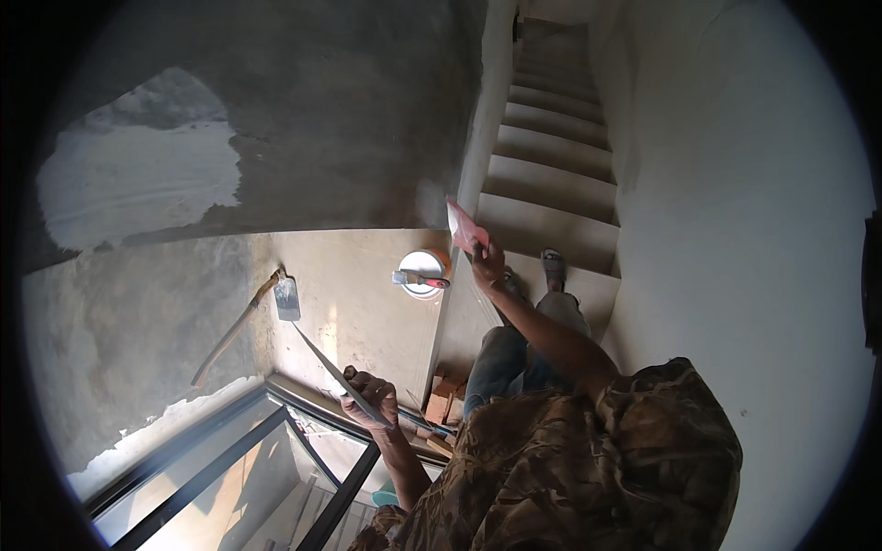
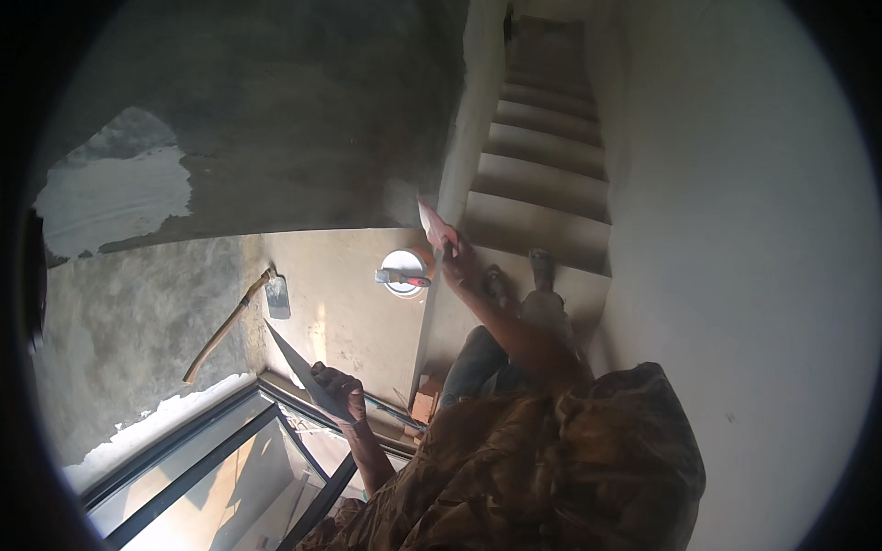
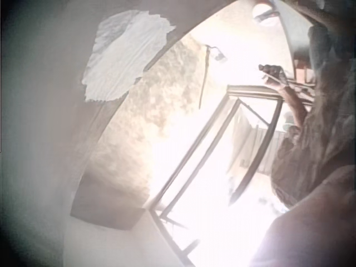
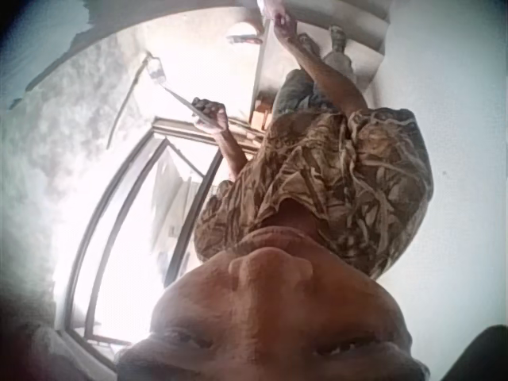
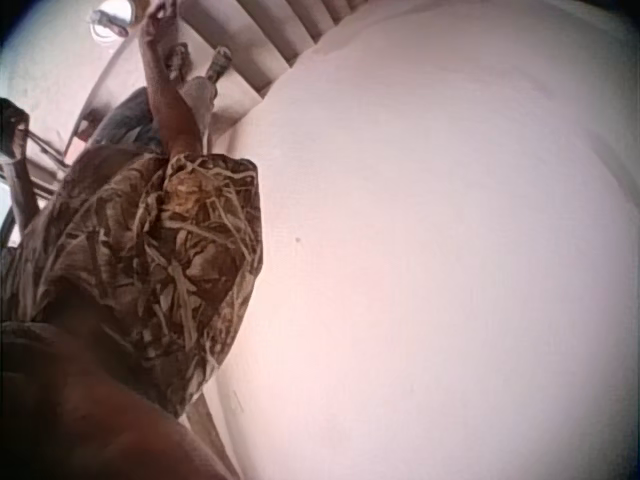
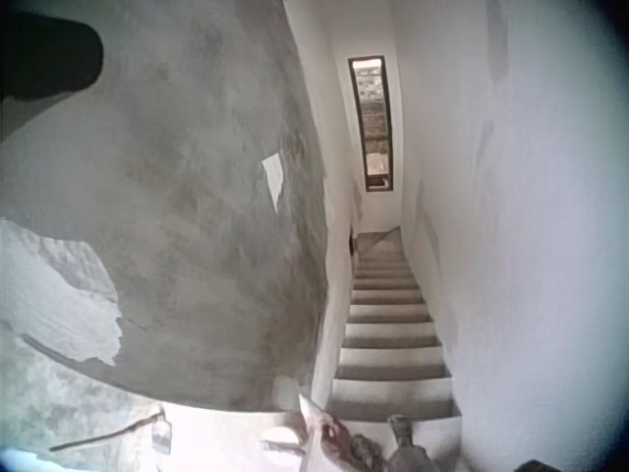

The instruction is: The person applies white plaster to a concrete wall using a pink trowel and a blue hawk. They repeatedly scoop plaster from the hawk and spread it onto the wall surface, smoothing the material with the trowel. The person works on a vertical wall section adjacent to a staircase.

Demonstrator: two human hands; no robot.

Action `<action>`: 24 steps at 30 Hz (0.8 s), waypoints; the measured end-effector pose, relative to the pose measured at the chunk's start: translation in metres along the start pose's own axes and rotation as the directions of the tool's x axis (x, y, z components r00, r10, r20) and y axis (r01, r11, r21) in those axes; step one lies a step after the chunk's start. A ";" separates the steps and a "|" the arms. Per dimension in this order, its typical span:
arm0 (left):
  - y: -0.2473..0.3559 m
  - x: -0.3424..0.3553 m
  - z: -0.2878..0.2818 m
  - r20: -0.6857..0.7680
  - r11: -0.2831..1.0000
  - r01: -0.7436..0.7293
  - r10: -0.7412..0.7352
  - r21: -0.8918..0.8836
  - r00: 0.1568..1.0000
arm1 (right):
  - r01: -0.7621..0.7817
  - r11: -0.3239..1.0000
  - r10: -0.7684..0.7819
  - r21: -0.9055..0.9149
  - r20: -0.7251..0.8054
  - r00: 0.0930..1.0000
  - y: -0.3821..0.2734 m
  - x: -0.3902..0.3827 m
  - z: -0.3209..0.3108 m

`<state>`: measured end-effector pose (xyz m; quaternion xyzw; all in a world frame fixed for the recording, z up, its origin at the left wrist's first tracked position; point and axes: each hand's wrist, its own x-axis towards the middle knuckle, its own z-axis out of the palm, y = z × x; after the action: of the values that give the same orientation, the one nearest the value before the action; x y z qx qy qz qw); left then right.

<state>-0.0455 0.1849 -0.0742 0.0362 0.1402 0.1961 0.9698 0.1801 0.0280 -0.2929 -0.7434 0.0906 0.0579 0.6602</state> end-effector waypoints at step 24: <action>0.003 -0.021 0.008 0.035 0.998 -0.053 0.052 0.023 0.998 | -0.440 0.677 0.288 0.590 0.338 0.896 0.020 0.066 0.069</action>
<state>-0.0630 0.1787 -0.0609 0.0550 0.1250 0.2192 0.9661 0.2426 0.0904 -0.3344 -0.4213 0.1794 0.2344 0.8575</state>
